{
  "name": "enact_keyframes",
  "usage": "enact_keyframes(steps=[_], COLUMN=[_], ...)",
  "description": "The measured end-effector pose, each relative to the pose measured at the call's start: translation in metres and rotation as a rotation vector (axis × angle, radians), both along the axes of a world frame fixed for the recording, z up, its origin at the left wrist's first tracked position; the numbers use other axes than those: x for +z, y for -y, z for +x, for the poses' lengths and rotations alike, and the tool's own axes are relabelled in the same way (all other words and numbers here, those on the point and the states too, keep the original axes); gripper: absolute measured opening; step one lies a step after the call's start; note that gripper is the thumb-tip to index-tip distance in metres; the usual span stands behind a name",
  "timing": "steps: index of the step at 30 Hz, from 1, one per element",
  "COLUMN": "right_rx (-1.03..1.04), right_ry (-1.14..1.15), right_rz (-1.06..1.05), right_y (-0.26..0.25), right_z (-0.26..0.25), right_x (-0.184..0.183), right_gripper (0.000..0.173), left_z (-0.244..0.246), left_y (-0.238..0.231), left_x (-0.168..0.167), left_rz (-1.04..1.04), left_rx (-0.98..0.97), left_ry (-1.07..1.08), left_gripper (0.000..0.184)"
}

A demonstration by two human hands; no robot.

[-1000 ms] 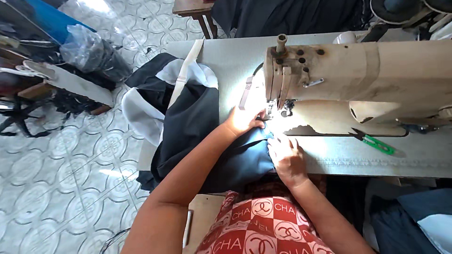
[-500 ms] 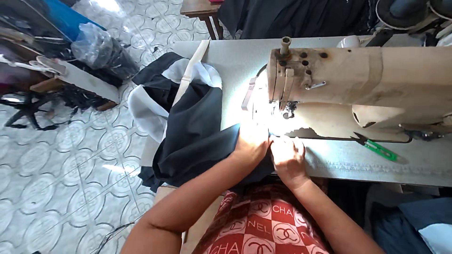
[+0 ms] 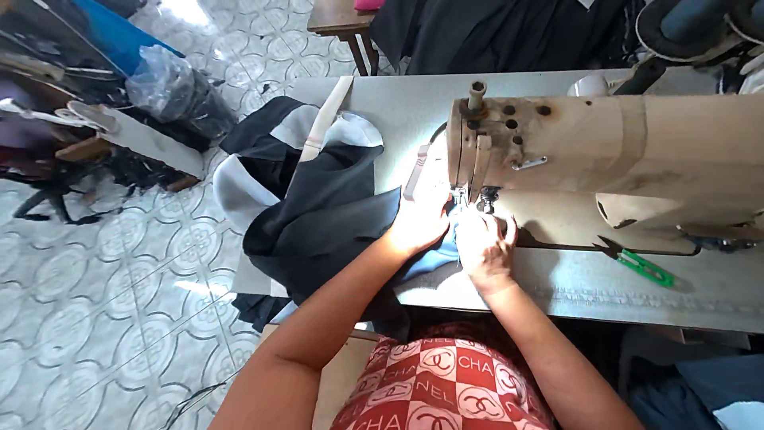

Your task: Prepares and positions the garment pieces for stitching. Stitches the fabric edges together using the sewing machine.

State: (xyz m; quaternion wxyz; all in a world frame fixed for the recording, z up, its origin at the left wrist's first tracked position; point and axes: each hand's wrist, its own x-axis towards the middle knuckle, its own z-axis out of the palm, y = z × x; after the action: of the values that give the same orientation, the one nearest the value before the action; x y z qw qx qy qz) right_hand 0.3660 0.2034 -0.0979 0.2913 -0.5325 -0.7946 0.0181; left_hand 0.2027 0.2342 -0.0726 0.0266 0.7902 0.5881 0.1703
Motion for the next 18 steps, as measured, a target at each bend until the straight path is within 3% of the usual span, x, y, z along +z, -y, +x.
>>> enact_keyframes(steps=[6, 18], right_rx=[0.021, 0.013], right_ry=[0.04, 0.04], right_rz=[-0.153, -0.169], right_y=[-0.001, -0.002], right_z=[0.0, -0.004], right_x=[0.007, 0.009], right_gripper=[0.031, 0.035], left_z=[-0.021, -0.034], left_y=[-0.027, -0.037], left_x=[-0.006, -0.008], left_rz=[0.084, 0.043], left_rx=[-0.224, -0.275], left_ry=[0.008, -0.067], left_gripper=[0.031, 0.036])
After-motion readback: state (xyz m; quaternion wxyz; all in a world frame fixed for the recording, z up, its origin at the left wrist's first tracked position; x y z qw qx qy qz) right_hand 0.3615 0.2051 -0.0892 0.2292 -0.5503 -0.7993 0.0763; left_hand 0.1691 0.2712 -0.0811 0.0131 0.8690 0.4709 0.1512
